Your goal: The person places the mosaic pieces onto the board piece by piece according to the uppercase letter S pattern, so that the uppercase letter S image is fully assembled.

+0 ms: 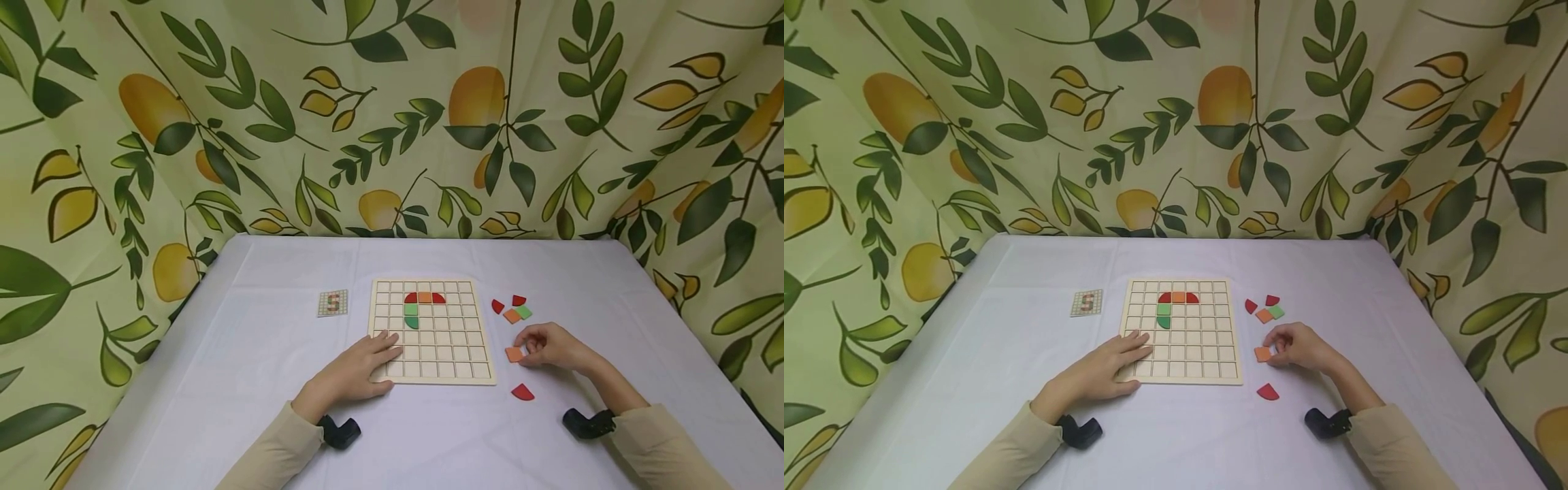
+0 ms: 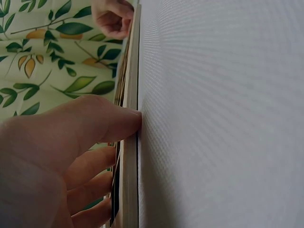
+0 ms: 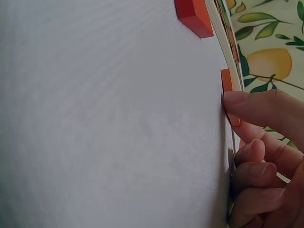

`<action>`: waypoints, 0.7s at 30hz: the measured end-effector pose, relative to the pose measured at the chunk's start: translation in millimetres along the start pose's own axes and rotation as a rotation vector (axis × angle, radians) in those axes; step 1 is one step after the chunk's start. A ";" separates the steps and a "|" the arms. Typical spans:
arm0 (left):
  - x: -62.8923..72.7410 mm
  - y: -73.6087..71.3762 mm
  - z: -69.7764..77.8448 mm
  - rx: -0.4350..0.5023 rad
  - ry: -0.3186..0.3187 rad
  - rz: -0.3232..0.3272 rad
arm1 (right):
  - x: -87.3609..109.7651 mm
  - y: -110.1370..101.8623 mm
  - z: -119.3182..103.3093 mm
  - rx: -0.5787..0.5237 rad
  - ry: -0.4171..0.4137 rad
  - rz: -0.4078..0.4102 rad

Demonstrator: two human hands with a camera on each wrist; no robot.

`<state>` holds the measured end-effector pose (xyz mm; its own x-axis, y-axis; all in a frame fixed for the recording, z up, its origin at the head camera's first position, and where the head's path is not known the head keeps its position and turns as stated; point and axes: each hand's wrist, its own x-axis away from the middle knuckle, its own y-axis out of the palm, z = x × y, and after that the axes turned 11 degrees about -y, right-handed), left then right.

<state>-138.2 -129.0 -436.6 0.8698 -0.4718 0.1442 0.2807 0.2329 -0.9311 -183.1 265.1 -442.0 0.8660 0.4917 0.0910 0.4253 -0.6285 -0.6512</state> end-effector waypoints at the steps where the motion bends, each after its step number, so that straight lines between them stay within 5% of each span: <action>1: -0.1 0.0 0.0 0.000 0.001 0.000 | -0.2 0.5 0.2 0.006 0.003 0.007; 21: 0.4 -1.5 0.0 0.002 0.007 0.003 | -8.2 4.4 -17.9 -0.008 -0.008 0.048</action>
<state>-138.3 -129.6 -435.2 0.8680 -0.4767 0.1388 0.2787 0.2364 -0.9308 -183.5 247.5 -432.1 0.8832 0.4660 0.0536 0.3856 -0.6562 -0.6486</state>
